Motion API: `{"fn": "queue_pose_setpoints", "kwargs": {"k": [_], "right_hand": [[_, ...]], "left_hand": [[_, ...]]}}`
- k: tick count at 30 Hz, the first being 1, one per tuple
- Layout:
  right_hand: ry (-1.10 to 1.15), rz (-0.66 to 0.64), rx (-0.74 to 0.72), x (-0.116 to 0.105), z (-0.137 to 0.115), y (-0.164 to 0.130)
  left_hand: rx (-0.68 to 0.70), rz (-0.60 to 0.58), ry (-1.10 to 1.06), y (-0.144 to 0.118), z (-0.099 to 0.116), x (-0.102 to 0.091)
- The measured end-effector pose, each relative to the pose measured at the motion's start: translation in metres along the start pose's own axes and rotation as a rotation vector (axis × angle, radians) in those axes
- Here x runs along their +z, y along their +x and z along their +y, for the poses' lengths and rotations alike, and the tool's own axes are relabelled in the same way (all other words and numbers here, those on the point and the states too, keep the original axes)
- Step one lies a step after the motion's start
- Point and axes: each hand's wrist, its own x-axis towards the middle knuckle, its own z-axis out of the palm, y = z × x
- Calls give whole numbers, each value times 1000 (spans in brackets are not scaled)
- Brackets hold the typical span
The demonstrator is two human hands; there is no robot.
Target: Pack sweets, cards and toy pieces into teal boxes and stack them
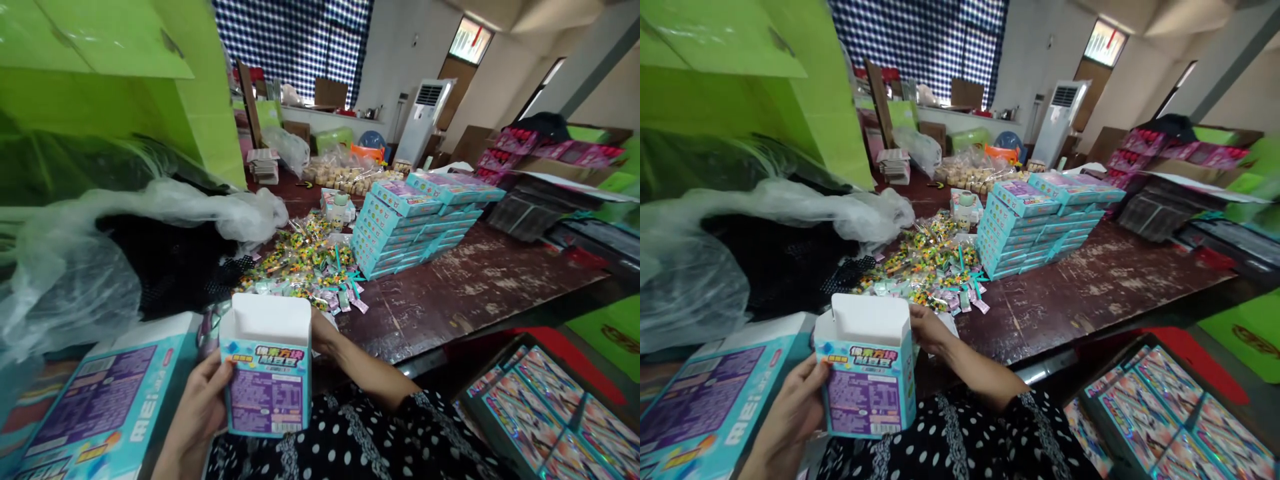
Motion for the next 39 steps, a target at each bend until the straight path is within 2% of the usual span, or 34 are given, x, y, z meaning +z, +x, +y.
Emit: {"fn": "queue_pose_setpoints", "kwargs": {"k": [3, 6, 9, 11, 13, 15, 18, 21, 23, 25, 29, 33, 37, 39], "right_hand": [[120, 2, 69, 2, -7, 3], [105, 132, 2, -22, -28, 14], [-71, 423, -246, -65, -63, 27], [-235, 455, -412, -85, -92, 28], [-369, 371, -611, -88, -121, 19], [-503, 220, -781, -74, -144, 4], [-716, 28, -874, -43, -164, -15], [-929, -182, -815, -28, -174, -17], [-1054, -359, -752, -27, -181, -9], [-1165, -466, -698, -26, -190, 1], [-1323, -536, -567, -4, -198, 17], [-1350, -623, -474, 22, -185, 25], [-1315, -678, -505, 18, -171, 26], [-1300, -636, -492, 12, -166, 24]], "left_hand": [[69, 25, 31, 1, -1, 4], [218, 10, 74, -1, 0, 3], [374, 21, 79, 0, 1, -5], [410, 9, 88, 1, -1, -10], [407, -34, 95, 3, -4, -13], [407, -77, 97, 4, -9, -11], [426, -93, 114, 4, -14, -7], [438, -92, 144, 1, -14, -6], [453, -83, 172, -2, -12, -6], [459, -78, 205, -5, -10, -6], [439, -110, 216, -7, -8, 2], [427, -93, 120, -7, -9, 13], [408, -8, 29, -7, -13, 16], [388, 22, -5, -7, -16, 15]]}}
